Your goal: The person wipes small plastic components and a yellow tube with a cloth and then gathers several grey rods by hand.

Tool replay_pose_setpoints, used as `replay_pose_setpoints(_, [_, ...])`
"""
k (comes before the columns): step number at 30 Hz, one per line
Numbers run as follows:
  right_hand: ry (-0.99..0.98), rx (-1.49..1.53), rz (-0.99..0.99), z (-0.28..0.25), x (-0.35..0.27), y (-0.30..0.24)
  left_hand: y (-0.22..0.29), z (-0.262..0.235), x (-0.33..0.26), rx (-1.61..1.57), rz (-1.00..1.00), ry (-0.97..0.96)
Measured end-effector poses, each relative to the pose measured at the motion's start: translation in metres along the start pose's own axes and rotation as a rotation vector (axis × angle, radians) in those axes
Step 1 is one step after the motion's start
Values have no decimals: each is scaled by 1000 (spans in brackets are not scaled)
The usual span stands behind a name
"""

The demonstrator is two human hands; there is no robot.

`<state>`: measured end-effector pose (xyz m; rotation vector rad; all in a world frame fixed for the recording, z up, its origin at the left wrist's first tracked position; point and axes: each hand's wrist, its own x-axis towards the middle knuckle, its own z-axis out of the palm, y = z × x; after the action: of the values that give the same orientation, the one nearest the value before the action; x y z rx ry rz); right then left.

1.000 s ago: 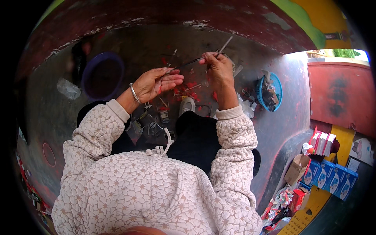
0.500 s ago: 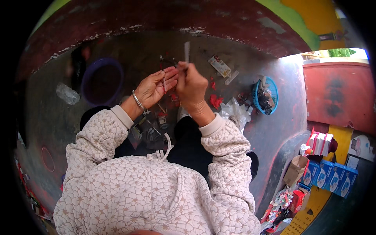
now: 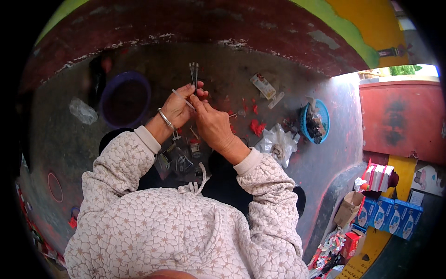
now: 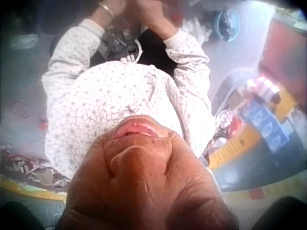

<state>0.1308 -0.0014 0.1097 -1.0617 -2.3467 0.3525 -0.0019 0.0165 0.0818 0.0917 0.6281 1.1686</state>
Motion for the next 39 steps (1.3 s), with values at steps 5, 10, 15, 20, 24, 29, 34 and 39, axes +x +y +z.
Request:
replay_pose_setpoints(5, [-89, 177, 92, -16, 4, 5, 5, -13, 8, 112, 42, 66])
replay_pose_setpoints(10, [-324, 950, 761, -36, 11, 27, 17, 0, 2, 537, 270, 152])
replay_pose_setpoints(15, [-811, 1099, 882, -27, 10, 34, 15, 18, -12, 1545, 866, -184])
replay_pose_setpoints(20, [-905, 1113, 798, -27, 2, 45, -2, 7, -15, 1969, 472, -336])
replay_pose_setpoints(24, [-761, 1347, 972, -45, 7, 60, -6, -19, 3, 1442, 157, -301])
replay_pose_setpoints(29, [-381, 1451, 996, -52, 4, 71, 5, -8, 0, 775, -211, -104])
replay_pose_setpoints(34, [-416, 1230, 931, -29, 7, 52, 4, 6, -9, 762, -215, -177])
replay_pose_setpoints(39, [-315, 1385, 978, -20, 15, 43, -3, 1, -13, 619, -218, -264])
